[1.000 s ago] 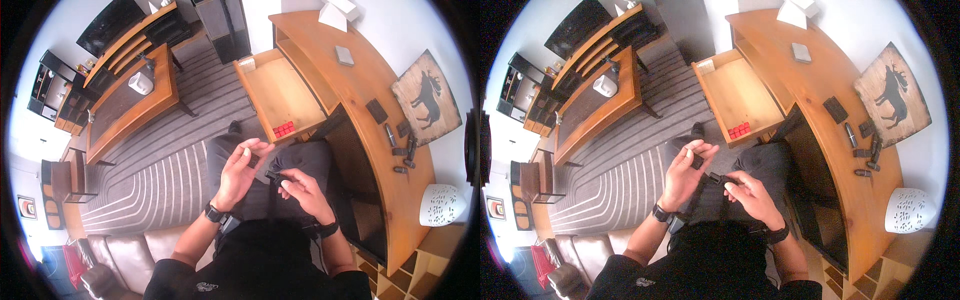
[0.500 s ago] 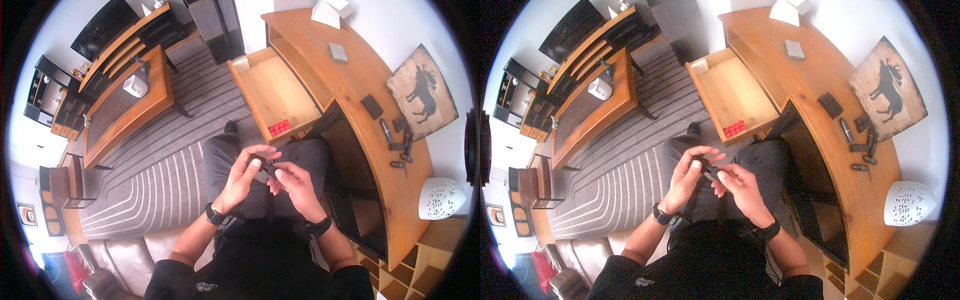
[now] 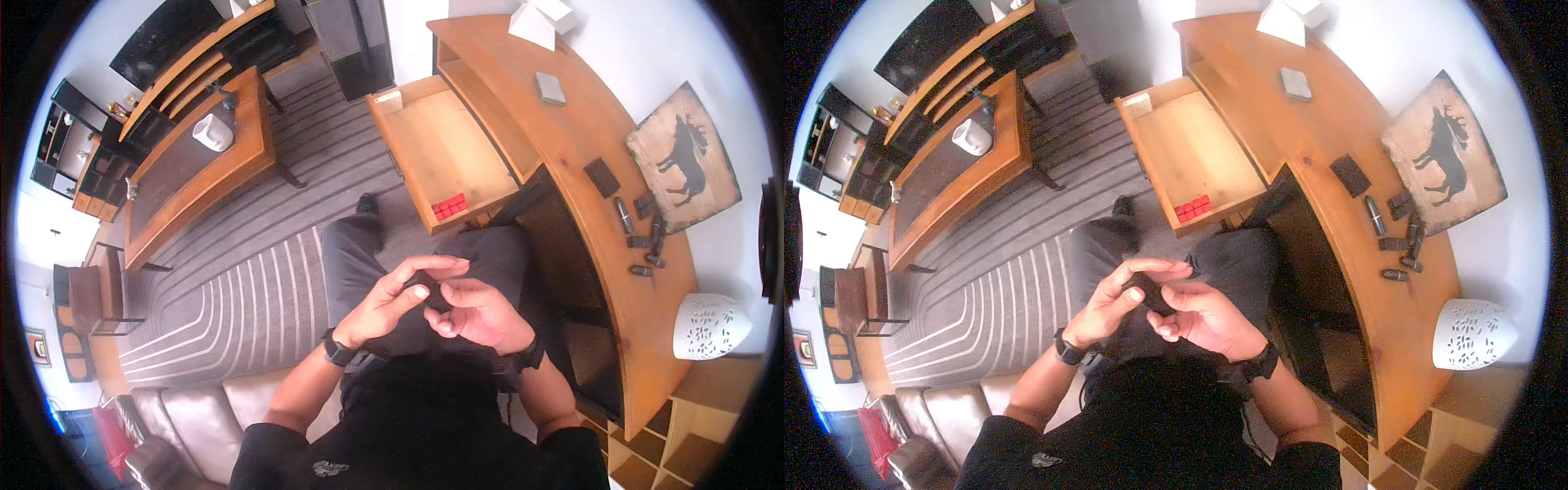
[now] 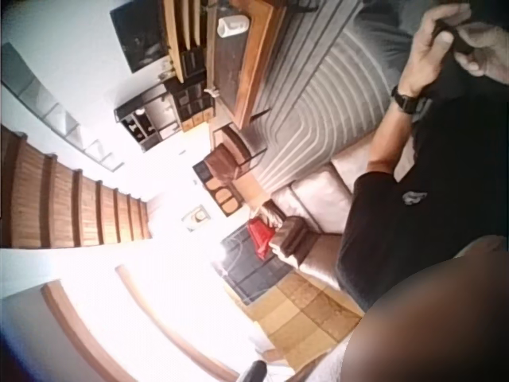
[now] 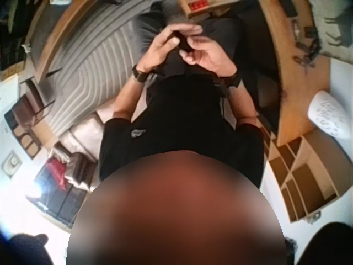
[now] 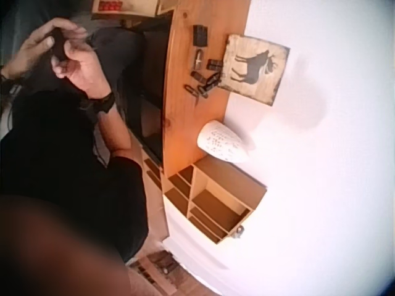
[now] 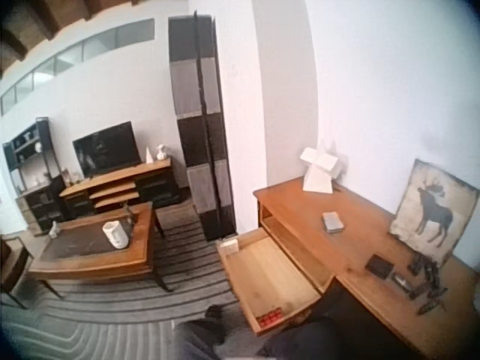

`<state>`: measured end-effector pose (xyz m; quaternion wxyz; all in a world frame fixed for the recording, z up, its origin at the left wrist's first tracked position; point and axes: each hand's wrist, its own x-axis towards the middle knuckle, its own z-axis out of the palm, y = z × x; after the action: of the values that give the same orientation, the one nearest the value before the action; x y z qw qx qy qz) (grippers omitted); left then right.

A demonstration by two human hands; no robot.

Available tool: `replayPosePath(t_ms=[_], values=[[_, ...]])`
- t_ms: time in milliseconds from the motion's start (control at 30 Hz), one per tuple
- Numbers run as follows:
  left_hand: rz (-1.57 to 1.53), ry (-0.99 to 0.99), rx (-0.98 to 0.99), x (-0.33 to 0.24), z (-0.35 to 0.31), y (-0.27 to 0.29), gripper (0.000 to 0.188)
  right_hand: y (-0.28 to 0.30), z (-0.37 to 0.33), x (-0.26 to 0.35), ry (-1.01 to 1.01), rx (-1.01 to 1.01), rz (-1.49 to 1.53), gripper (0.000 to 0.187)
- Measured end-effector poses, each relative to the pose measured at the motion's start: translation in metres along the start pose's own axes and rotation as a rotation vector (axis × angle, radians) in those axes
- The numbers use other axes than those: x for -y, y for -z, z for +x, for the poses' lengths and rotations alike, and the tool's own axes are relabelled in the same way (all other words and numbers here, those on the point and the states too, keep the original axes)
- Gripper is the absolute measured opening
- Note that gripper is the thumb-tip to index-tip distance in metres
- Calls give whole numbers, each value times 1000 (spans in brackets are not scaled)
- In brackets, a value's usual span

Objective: Assembling small electronic connectors and plastic components by hand while seated.

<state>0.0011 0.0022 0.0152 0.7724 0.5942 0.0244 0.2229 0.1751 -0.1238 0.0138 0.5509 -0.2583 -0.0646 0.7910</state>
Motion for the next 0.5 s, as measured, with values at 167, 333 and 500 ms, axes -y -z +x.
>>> replayPosePath(t_ms=[167,333,500], values=[[152,174,67,-18,-2,7,55,-13,-9,31,24,90,-796,30],[223,177,-80,-4,-11,13,65,-4,-42,115,775,-618,-1724,30],[316,284,-76,-3,-22,17,57,15,-61,224,882,-1097,-1688,32]])
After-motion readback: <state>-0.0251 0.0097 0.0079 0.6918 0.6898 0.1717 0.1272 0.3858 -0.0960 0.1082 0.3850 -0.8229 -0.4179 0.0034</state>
